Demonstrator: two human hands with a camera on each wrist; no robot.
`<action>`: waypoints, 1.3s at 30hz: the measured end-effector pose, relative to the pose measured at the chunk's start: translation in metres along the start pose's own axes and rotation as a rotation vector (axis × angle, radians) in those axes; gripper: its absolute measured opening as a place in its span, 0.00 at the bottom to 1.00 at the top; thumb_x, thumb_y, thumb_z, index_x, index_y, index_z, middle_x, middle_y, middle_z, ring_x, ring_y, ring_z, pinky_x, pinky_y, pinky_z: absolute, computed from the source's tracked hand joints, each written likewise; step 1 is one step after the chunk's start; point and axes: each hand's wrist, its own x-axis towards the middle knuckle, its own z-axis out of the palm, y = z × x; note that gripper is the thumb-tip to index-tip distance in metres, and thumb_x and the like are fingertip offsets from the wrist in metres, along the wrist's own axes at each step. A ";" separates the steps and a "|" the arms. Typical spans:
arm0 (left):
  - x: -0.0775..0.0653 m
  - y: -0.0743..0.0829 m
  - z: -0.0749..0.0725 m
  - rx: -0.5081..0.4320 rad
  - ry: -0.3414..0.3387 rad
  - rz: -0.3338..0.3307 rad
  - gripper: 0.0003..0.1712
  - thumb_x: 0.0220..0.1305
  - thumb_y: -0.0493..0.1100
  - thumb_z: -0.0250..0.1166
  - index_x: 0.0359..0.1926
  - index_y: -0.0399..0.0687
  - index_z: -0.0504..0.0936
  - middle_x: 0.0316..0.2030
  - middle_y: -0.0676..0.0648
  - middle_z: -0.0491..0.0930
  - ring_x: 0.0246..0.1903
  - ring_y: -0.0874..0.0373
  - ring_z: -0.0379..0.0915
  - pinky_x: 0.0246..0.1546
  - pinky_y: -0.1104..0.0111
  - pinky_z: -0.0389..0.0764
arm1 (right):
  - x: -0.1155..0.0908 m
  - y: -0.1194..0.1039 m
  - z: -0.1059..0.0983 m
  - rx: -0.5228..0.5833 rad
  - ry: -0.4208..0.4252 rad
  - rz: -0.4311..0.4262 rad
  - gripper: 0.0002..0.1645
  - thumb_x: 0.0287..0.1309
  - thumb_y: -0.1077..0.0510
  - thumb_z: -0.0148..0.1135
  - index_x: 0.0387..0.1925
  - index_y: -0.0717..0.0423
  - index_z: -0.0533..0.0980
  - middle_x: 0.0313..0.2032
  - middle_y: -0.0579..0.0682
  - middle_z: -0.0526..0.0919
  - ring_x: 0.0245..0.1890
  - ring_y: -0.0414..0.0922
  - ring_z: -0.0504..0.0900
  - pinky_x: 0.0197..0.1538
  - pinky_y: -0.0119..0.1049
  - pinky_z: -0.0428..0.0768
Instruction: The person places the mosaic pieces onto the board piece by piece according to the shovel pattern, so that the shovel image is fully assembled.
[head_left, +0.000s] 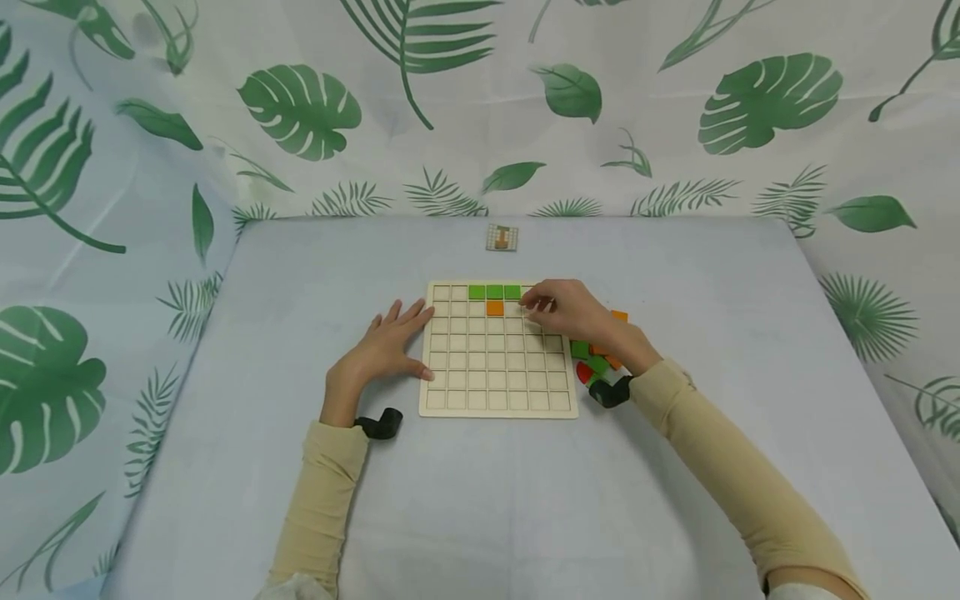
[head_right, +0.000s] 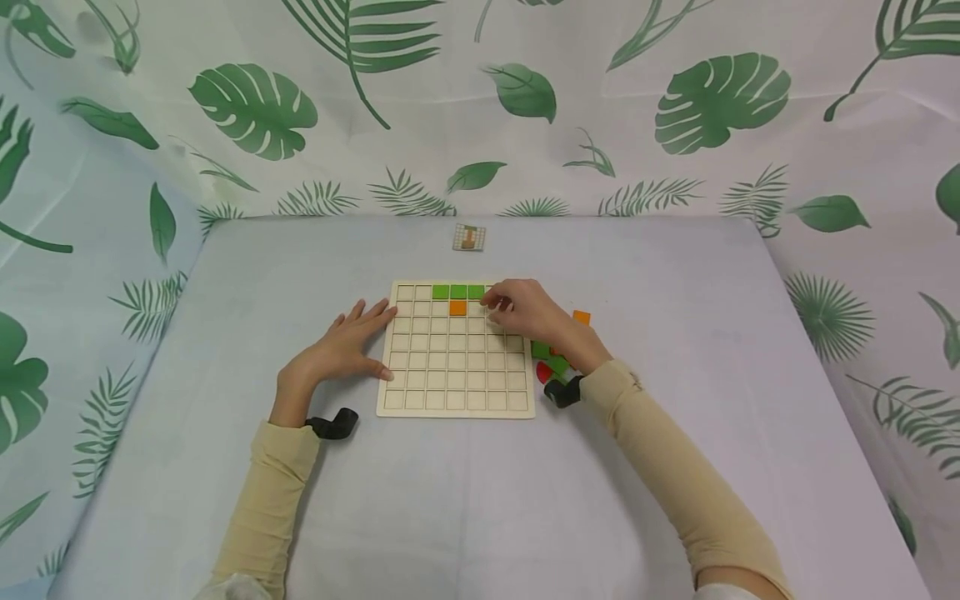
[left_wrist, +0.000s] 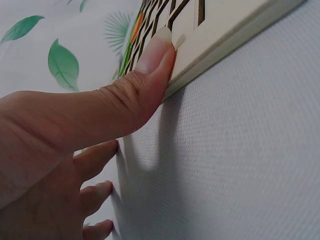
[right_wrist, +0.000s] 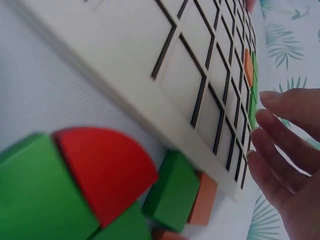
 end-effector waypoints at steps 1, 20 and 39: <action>0.000 0.000 0.000 -0.003 0.000 0.000 0.64 0.55 0.51 0.79 0.83 0.49 0.48 0.83 0.44 0.39 0.82 0.40 0.23 0.80 0.42 0.30 | -0.002 0.001 -0.001 -0.002 0.001 0.001 0.15 0.65 0.63 0.66 0.52 0.63 0.84 0.48 0.57 0.88 0.43 0.50 0.83 0.48 0.45 0.84; 0.000 -0.002 0.002 -0.011 0.014 0.007 0.64 0.54 0.51 0.80 0.83 0.48 0.49 0.83 0.44 0.39 0.81 0.39 0.24 0.79 0.40 0.30 | -0.036 0.022 -0.014 -0.029 0.011 0.102 0.14 0.63 0.62 0.68 0.49 0.63 0.83 0.41 0.54 0.86 0.39 0.49 0.80 0.44 0.42 0.81; 0.002 0.001 0.002 -0.002 0.008 0.003 0.65 0.54 0.51 0.80 0.83 0.48 0.49 0.83 0.44 0.39 0.81 0.38 0.24 0.79 0.40 0.30 | -0.052 0.042 -0.015 -0.081 0.014 0.159 0.16 0.61 0.57 0.74 0.48 0.61 0.86 0.40 0.53 0.86 0.36 0.47 0.79 0.40 0.38 0.79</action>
